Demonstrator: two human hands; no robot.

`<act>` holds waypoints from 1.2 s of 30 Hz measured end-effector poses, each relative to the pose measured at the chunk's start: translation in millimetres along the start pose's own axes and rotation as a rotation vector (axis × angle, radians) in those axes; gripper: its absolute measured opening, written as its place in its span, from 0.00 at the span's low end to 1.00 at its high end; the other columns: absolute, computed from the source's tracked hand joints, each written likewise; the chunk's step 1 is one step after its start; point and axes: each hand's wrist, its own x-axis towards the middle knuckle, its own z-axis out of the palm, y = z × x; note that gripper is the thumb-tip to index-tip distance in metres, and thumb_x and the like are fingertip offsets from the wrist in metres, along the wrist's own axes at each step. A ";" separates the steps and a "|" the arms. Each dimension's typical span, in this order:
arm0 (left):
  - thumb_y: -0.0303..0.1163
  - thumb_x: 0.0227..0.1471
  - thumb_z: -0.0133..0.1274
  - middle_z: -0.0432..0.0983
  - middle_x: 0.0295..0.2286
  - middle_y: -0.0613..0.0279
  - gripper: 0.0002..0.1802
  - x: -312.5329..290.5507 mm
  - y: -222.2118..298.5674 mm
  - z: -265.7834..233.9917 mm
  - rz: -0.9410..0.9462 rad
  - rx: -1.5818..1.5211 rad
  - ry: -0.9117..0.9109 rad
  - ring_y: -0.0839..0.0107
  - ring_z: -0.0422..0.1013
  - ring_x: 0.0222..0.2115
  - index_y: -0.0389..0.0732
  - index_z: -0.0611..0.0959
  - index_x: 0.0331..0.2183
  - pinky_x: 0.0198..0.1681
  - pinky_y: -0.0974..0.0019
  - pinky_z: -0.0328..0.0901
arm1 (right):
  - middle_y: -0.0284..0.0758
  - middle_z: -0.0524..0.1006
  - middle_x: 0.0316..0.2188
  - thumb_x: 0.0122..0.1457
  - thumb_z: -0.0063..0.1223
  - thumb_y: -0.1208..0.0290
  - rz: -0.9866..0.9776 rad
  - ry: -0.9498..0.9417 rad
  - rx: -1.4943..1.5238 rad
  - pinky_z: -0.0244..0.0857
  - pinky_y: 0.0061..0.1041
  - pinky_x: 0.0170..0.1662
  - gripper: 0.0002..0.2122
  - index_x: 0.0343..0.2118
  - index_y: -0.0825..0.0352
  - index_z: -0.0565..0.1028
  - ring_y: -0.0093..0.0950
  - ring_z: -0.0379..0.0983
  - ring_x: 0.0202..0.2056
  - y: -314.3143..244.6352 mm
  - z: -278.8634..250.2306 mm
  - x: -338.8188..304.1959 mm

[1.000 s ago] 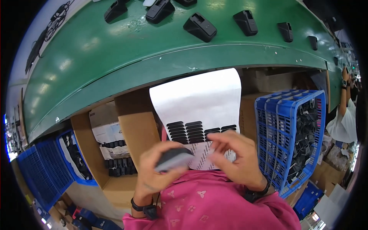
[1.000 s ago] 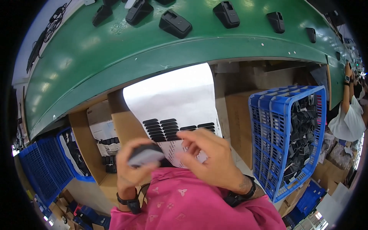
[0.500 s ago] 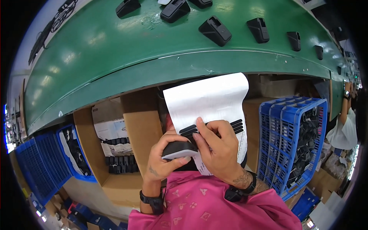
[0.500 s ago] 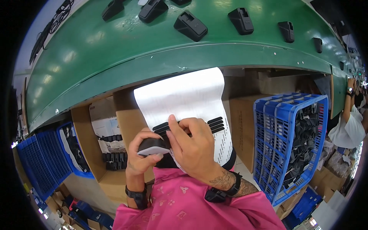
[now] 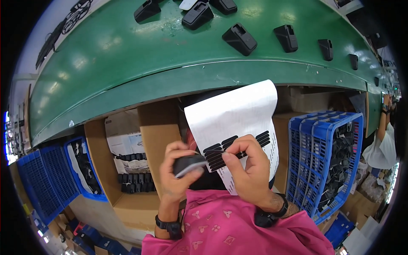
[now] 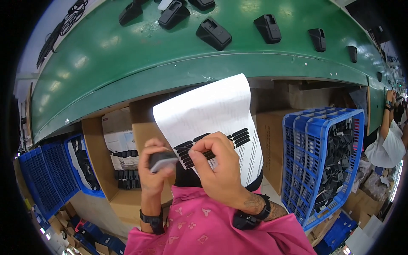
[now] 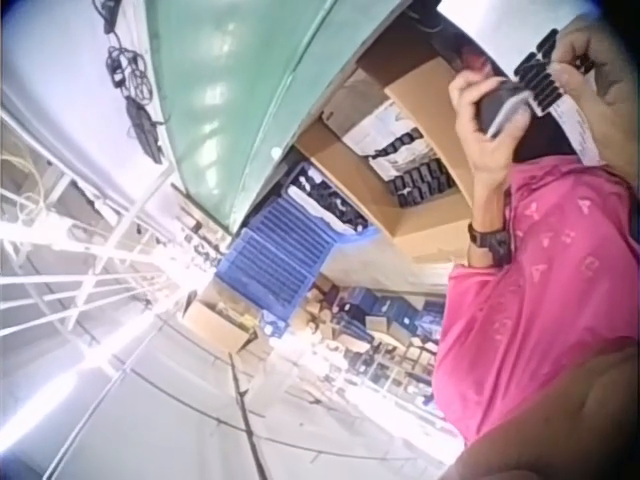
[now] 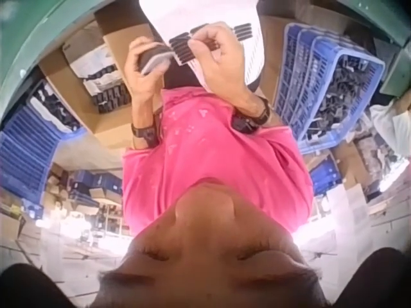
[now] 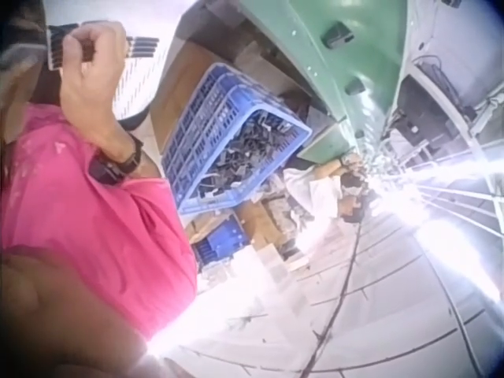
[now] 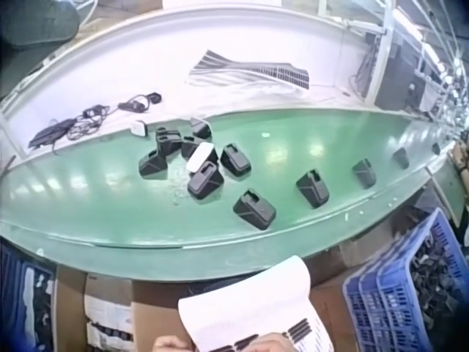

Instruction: The person peels a sticker from a sheet, applies it to the bottom of a mouse, and places the mouse into a cardboard box before retrieving another from a conveyor belt.

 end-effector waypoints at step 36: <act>0.23 0.50 0.52 0.69 0.39 0.44 0.26 5.7 54.7 71.4 0.070 0.057 -0.334 0.58 0.73 0.36 0.30 0.62 0.50 0.40 0.63 0.67 | 0.30 0.70 0.31 0.58 0.50 0.82 0.387 -0.169 0.708 0.62 0.12 0.34 0.04 0.35 0.73 0.68 0.13 0.67 0.31 -44.7 -54.9 -3.8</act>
